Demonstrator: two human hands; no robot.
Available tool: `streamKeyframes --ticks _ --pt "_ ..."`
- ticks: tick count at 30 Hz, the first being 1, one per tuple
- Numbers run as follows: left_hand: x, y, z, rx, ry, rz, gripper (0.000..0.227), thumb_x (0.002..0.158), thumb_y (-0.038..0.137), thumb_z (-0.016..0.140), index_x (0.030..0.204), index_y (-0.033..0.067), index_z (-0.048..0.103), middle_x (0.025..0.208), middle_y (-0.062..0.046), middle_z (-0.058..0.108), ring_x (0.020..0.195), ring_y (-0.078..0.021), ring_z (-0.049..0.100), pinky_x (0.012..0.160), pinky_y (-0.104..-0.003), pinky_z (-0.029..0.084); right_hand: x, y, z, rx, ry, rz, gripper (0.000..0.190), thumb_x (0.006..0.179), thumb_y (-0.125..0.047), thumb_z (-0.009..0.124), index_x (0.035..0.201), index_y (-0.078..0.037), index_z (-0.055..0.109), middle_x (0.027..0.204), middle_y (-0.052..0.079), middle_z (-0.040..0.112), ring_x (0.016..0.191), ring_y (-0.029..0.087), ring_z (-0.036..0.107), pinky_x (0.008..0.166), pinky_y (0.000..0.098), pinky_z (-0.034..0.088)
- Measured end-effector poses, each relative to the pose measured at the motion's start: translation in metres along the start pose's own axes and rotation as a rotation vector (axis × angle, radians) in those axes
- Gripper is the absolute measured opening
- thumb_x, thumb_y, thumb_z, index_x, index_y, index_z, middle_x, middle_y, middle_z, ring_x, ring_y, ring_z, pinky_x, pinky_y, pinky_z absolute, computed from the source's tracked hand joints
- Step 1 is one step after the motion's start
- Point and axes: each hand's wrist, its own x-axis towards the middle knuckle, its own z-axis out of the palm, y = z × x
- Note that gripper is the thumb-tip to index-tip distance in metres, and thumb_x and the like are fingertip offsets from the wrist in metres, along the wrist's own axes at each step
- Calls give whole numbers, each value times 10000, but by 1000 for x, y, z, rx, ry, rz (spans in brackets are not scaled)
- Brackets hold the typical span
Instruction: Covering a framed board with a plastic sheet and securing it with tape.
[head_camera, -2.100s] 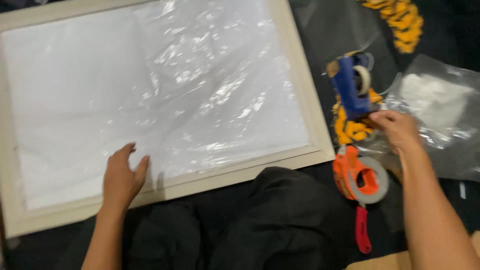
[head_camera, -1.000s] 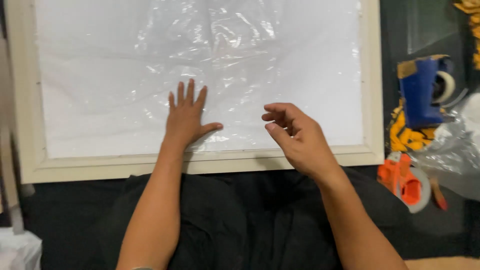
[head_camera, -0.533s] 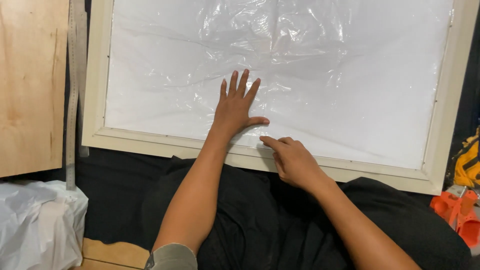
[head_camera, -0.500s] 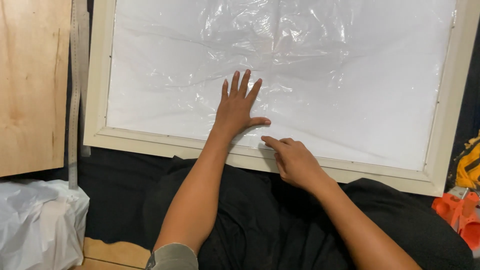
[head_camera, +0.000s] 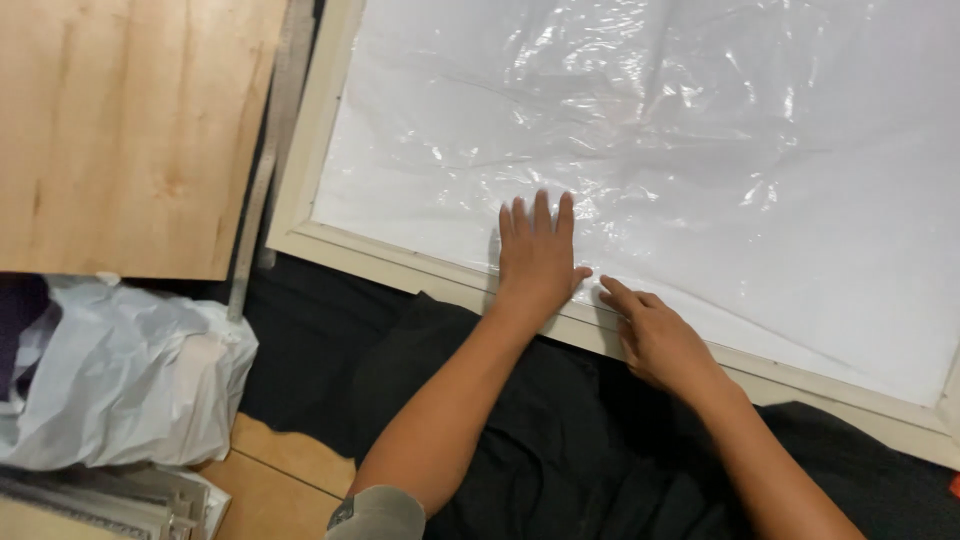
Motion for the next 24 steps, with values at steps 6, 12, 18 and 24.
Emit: streamKeyframes --ticks 6,12,18,24 --pt "-31 -8 9 -264 -427 -477 1090 929 593 584 1589 -110 76 1659 -353 -17 1527 -551 -11 1233 -616 -65 1 2 8 -51 18 3 710 935 -59 550 1596 -168 316 1303 140 712 1367 364 548 1106 510 490" --pt "-20 -6 13 -157 -453 -489 1029 973 579 508 1584 -119 63 1652 -371 -12 1523 -557 -13 1190 -647 -147 0 -5 5 -105 11 31 712 944 -118 552 1604 -223 308 1308 172 693 1301 376 607 1074 496 523" --pt "-20 -5 -1 -59 -297 -448 953 898 510 707 1495 -138 347 1503 -388 405 1385 -523 397 1155 -674 89 3 5 10 -109 79 67 684 952 -171 566 1593 -261 345 1300 209 664 1254 399 630 1051 509 527" --pt "-13 -8 10 0 -182 -439 863 842 489 785 1391 -116 507 1279 -357 593 1242 -500 502 1064 -629 238 -3 -4 -1 -62 65 46 636 962 -118 540 1574 -206 391 1255 238 684 1251 409 637 1065 504 495"
